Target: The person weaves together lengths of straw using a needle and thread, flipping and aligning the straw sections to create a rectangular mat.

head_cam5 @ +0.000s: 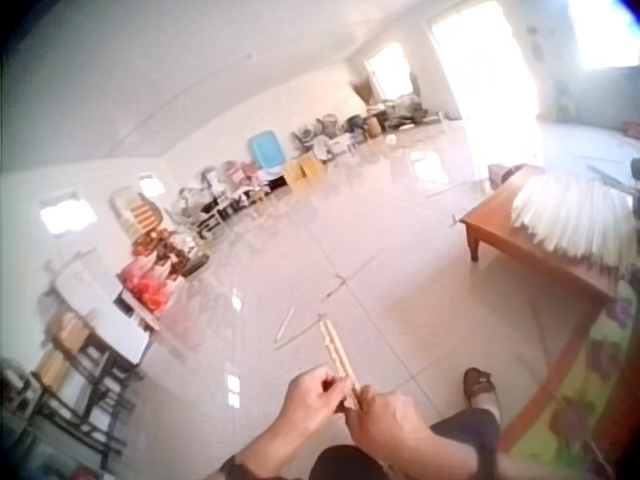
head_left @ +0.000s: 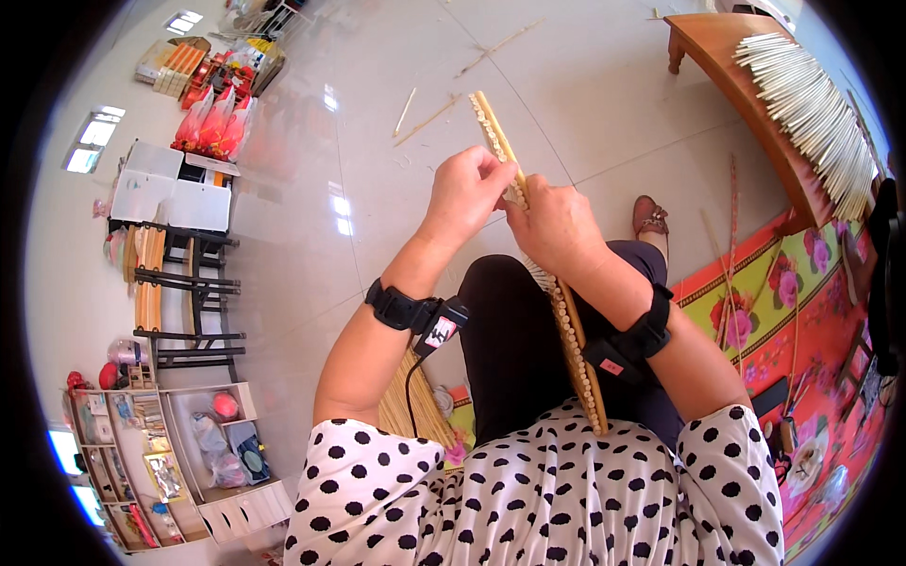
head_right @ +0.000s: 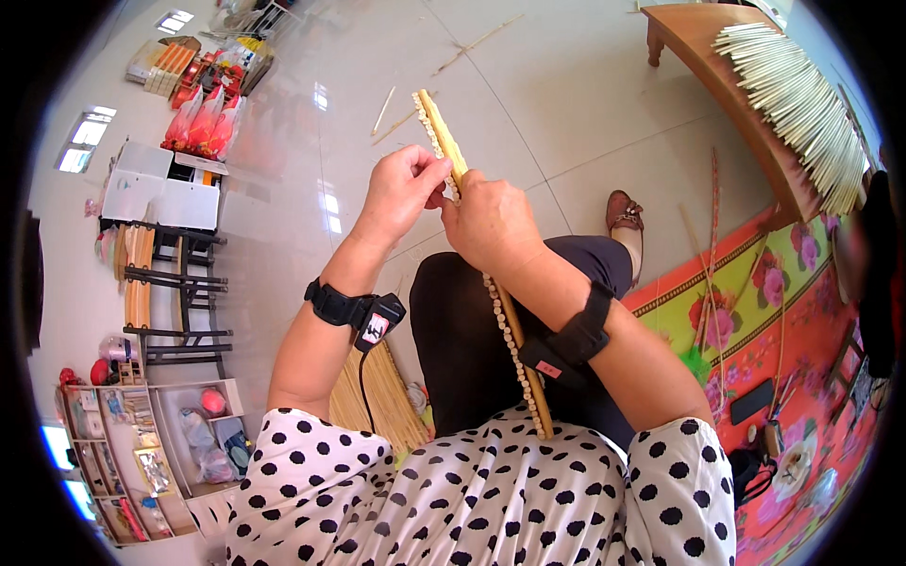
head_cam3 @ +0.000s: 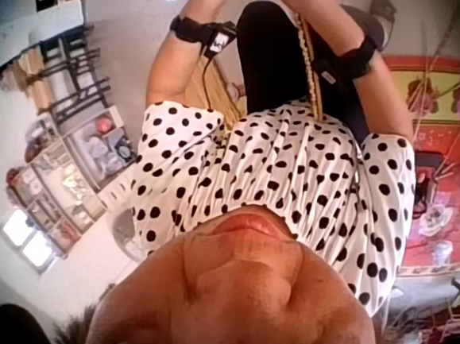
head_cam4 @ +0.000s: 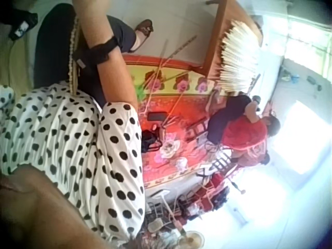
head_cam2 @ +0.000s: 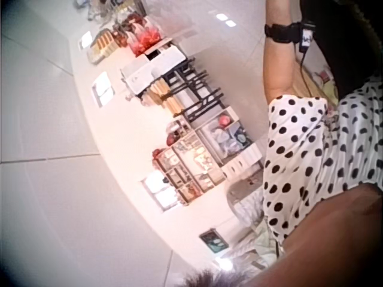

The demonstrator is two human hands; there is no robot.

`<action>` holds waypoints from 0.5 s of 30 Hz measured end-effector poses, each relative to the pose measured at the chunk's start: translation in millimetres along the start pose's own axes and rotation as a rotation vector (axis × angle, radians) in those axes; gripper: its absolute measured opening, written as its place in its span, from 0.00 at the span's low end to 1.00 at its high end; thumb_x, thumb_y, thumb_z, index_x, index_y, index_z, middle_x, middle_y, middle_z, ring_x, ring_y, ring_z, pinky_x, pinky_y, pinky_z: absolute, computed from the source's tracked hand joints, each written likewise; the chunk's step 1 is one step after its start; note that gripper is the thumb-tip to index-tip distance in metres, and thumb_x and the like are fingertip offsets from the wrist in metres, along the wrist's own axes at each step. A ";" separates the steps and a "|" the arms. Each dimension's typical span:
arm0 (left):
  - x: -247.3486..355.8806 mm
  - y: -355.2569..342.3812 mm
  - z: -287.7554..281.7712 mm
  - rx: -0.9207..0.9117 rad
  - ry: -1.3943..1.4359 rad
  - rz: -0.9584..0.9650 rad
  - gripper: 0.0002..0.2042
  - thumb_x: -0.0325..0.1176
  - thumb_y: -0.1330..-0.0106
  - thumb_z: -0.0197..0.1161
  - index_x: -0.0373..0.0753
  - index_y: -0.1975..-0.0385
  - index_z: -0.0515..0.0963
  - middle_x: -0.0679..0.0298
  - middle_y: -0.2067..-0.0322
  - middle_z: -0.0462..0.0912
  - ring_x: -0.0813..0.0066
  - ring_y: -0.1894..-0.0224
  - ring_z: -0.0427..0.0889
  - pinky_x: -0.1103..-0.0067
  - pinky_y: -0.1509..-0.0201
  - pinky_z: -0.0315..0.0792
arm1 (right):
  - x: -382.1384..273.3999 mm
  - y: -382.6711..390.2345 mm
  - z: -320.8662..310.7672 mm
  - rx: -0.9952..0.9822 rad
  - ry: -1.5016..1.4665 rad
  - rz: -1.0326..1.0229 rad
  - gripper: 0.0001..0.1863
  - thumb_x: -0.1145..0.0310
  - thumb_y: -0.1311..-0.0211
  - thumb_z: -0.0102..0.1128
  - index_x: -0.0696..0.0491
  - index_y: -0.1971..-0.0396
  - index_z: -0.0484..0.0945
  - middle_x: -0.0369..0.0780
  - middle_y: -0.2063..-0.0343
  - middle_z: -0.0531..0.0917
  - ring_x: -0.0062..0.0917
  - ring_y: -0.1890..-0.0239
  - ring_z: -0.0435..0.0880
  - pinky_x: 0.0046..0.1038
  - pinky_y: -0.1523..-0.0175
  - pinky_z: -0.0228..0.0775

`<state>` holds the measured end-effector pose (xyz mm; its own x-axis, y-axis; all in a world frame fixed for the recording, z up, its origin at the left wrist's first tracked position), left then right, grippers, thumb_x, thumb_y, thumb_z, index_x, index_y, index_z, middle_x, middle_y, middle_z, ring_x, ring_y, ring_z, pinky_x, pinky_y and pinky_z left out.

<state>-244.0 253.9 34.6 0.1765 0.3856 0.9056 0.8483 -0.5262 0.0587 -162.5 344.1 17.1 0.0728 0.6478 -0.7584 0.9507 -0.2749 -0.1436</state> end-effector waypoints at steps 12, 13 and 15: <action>-4.2 3.6 -2.4 -0.020 -0.051 0.061 0.06 0.30 0.36 0.55 0.35 0.72 0.74 0.65 0.77 0.77 0.77 0.76 0.77 0.82 0.72 0.72 | -2.3 1.4 -3.2 -0.026 -0.035 0.013 0.17 0.63 0.48 0.58 0.64 0.72 0.71 0.52 0.81 0.79 0.46 0.75 0.80 0.39 0.67 0.73; -0.7 3.6 -1.6 -0.002 -0.112 0.144 0.05 0.30 0.36 0.55 0.35 0.72 0.73 0.65 0.77 0.77 0.75 0.76 0.77 0.82 0.73 0.72 | -2.3 1.2 -3.5 -0.028 -0.029 0.011 0.17 0.63 0.48 0.58 0.64 0.72 0.71 0.52 0.81 0.79 0.47 0.75 0.80 0.39 0.67 0.73; 24.2 11.6 0.6 0.100 -0.541 0.517 0.03 0.28 0.39 0.56 0.37 0.73 0.72 0.65 0.77 0.76 0.70 0.76 0.77 0.80 0.75 0.70 | -0.3 0.7 -2.5 -0.034 -0.018 0.020 0.17 0.63 0.49 0.58 0.64 0.72 0.70 0.52 0.81 0.78 0.47 0.75 0.80 0.39 0.67 0.73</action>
Point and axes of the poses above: each hand's wrist, its own y-axis away from the middle knuckle, its own z-axis out of the palm, x = y × z, the point moved 7 cm from there along -y, towards the middle knuckle
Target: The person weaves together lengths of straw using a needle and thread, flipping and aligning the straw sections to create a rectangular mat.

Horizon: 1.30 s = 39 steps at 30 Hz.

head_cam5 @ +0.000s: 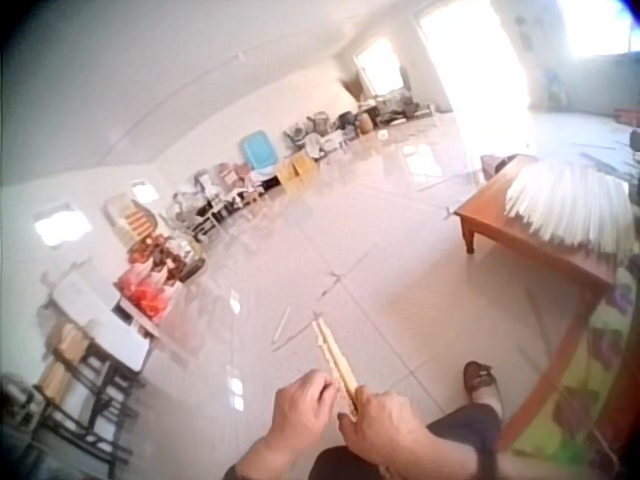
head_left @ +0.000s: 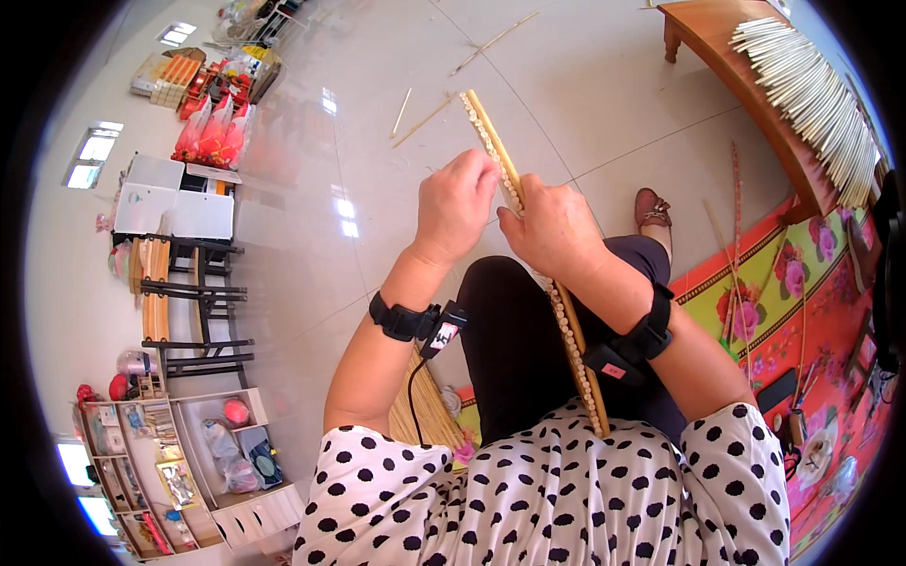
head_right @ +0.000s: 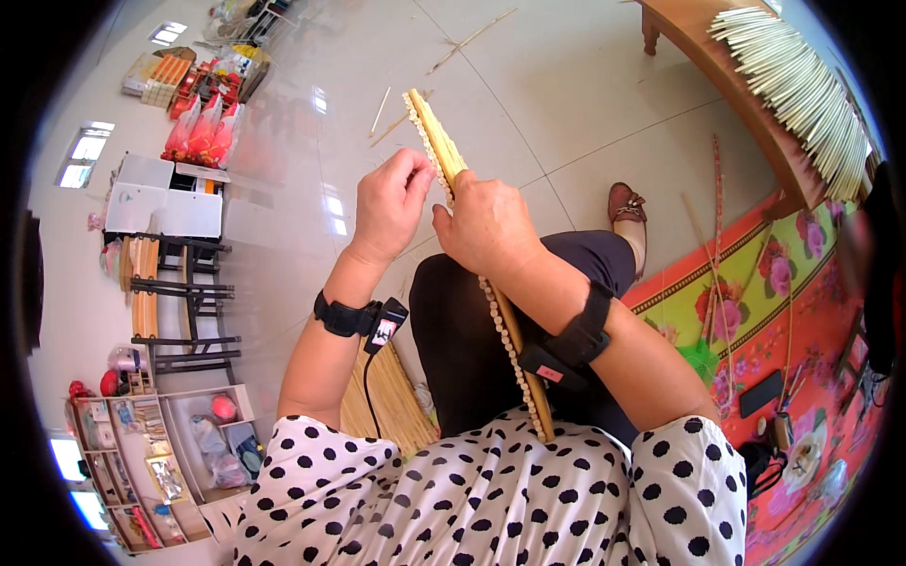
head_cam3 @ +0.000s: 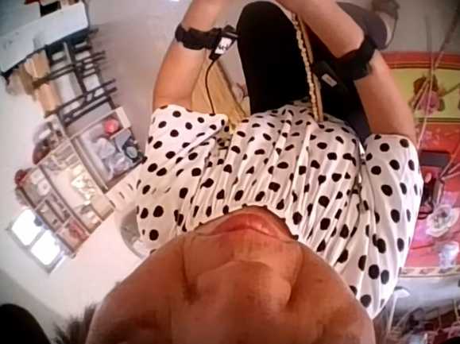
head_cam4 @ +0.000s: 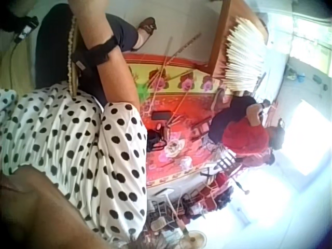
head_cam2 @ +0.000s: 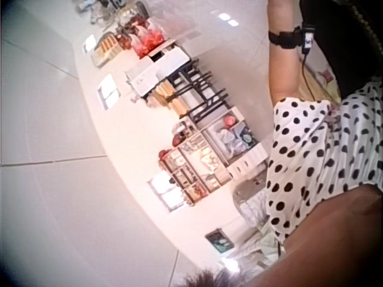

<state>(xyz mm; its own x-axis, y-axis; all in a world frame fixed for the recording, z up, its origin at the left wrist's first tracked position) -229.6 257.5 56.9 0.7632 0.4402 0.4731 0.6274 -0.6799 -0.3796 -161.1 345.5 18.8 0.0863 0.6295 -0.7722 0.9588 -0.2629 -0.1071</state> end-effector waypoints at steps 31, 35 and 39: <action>39.2 -0.2 -11.6 -0.024 -0.440 0.723 0.07 0.23 0.57 0.59 0.39 0.77 0.72 0.66 0.78 0.70 0.71 0.76 0.74 0.78 0.74 0.71 | 4.6 -0.2 4.0 0.052 -0.005 -0.042 0.12 0.68 0.50 0.55 0.62 0.73 0.69 0.52 0.82 0.78 0.47 0.76 0.78 0.41 0.66 0.72; 48.0 0.9 -3.1 -0.027 -0.564 0.902 0.06 0.25 0.60 0.58 0.41 0.86 0.67 0.68 0.82 0.66 0.76 0.79 0.71 0.81 0.77 0.68 | 3.6 0.2 2.6 0.055 -0.001 -0.036 0.10 0.69 0.51 0.54 0.61 0.74 0.69 0.51 0.83 0.77 0.47 0.76 0.78 0.41 0.67 0.72; 53.8 -5.9 -1.1 -0.209 -0.606 0.921 0.04 0.25 0.58 0.59 0.39 0.81 0.72 0.69 0.76 0.74 0.76 0.78 0.73 0.81 0.77 0.70 | 0.7 -0.2 4.7 0.062 0.014 -0.081 0.09 0.70 0.51 0.53 0.61 0.74 0.69 0.51 0.83 0.77 0.47 0.77 0.78 0.42 0.67 0.71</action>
<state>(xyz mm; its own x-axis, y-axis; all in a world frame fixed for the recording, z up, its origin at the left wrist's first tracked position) -192.4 284.6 85.5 0.9074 -0.1075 -0.4063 -0.2101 -0.9533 -0.2171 -162.5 342.5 15.3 0.0136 0.6601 -0.7511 0.9444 -0.2553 -0.2072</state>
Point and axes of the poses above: each hand's wrist, its own y-axis away from the middle knuckle, its own z-axis out of the palm, x = y × z, the point moved 7 cm from there along -y, towards the middle knuckle
